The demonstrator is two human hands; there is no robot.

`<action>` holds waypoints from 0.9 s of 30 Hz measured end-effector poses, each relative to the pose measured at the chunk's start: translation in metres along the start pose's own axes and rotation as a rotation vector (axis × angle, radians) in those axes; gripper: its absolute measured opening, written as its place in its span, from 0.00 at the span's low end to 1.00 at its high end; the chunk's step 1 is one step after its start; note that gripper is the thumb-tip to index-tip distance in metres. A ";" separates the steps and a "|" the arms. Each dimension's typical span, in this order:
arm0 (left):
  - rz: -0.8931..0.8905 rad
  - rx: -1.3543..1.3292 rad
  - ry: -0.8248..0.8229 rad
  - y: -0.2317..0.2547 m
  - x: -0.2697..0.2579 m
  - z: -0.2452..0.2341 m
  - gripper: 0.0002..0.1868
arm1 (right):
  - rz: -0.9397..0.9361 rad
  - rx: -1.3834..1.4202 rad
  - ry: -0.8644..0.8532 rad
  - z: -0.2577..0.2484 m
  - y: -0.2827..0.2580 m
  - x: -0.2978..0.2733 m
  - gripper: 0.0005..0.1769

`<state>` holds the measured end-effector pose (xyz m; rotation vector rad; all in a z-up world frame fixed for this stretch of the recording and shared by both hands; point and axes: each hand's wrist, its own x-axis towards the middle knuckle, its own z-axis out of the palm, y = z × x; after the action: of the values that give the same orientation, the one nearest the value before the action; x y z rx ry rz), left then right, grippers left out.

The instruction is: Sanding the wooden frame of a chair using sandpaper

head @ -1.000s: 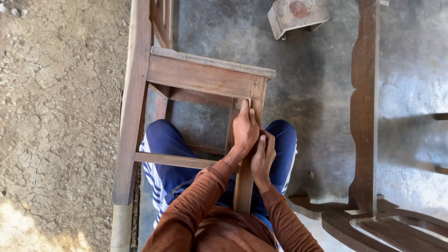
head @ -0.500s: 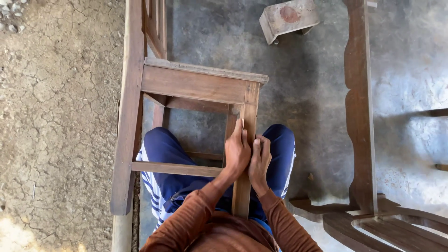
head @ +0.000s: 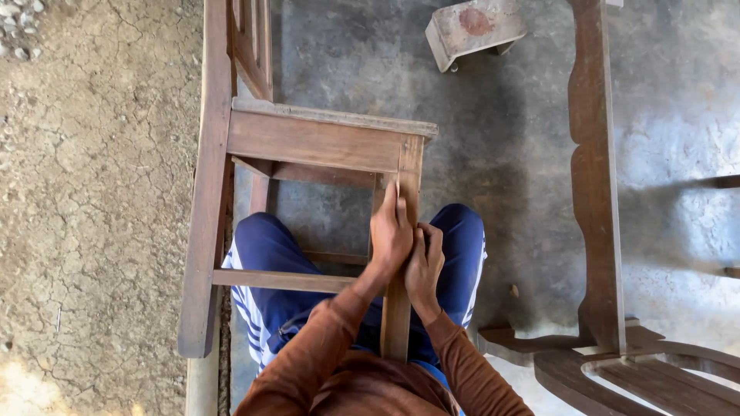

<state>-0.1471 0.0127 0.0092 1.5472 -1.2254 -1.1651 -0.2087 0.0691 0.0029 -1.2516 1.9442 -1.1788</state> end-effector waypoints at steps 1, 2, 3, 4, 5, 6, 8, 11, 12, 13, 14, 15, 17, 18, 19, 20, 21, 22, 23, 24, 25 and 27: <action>-0.007 -0.001 0.002 -0.008 0.004 0.004 0.26 | 0.004 -0.003 -0.006 -0.002 -0.006 -0.001 0.12; -0.015 0.003 0.006 -0.016 0.010 0.009 0.26 | -0.020 -0.065 -0.029 -0.003 -0.011 0.000 0.12; -0.023 0.007 0.009 -0.024 0.016 0.014 0.27 | -0.044 -0.126 -0.053 -0.004 -0.017 0.001 0.13; -0.019 0.007 0.008 -0.022 0.002 0.006 0.27 | -0.044 -0.125 -0.049 -0.004 -0.013 0.000 0.13; -0.025 0.042 -0.024 -0.019 -0.011 -0.001 0.26 | -0.018 -0.027 -0.032 -0.004 -0.010 -0.002 0.11; -0.025 0.076 -0.049 -0.016 -0.021 -0.009 0.25 | 0.001 0.074 -0.016 -0.002 -0.007 0.000 0.09; -0.039 0.077 -0.051 -0.003 -0.020 -0.009 0.26 | 0.001 0.054 -0.023 -0.003 -0.015 0.004 0.10; -0.020 0.017 -0.024 0.001 0.008 0.002 0.26 | -0.027 0.014 -0.021 -0.001 -0.009 0.005 0.10; 0.019 -0.037 -0.001 -0.001 0.019 0.007 0.26 | -0.052 -0.001 -0.003 -0.001 -0.004 0.002 0.11; 0.012 -0.038 -0.007 -0.003 0.005 0.004 0.26 | -0.043 -0.007 -0.002 -0.005 -0.005 -0.007 0.11; 0.002 0.004 -0.013 -0.003 0.002 0.001 0.26 | -0.057 -0.082 -0.027 -0.005 -0.007 -0.005 0.12; -0.009 0.046 -0.018 -0.002 0.000 -0.001 0.25 | -0.071 -0.158 -0.051 -0.006 -0.010 -0.002 0.14; -0.022 0.081 -0.033 -0.012 -0.019 -0.006 0.25 | -0.071 -0.083 -0.033 -0.003 -0.013 0.004 0.13; -0.060 0.112 -0.050 -0.020 -0.035 -0.007 0.26 | -0.056 -0.022 -0.030 -0.005 -0.013 0.001 0.12; -0.067 0.117 -0.054 -0.007 -0.033 -0.011 0.26 | -0.046 -0.022 -0.032 -0.001 -0.001 -0.001 0.12; -0.089 0.057 -0.056 0.008 -0.028 -0.013 0.26 | 0.082 0.044 -0.024 0.002 0.010 0.002 0.10; -0.110 -0.003 -0.058 0.023 -0.024 -0.015 0.26 | 0.211 0.109 -0.016 0.005 0.021 0.005 0.10; -0.114 -0.009 -0.053 0.010 -0.008 -0.005 0.26 | 0.207 0.103 -0.022 0.004 0.017 0.004 0.10; -0.131 0.024 -0.036 -0.002 0.009 0.005 0.26 | 0.201 0.089 -0.020 0.002 0.014 0.003 0.10; -0.141 0.064 -0.023 -0.014 0.027 0.014 0.26 | 0.197 0.081 -0.010 0.003 0.010 0.002 0.11; -0.138 0.064 -0.023 -0.007 0.021 0.009 0.26 | 0.194 0.083 -0.009 0.001 0.002 0.002 0.11; -0.075 -0.033 -0.008 0.007 0.005 -0.001 0.25 | 0.150 0.001 -0.031 -0.003 -0.014 0.000 0.13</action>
<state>-0.1473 0.0064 0.0153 1.5772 -1.1563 -1.2344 -0.2050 0.0679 0.0171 -1.0962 1.9769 -1.0786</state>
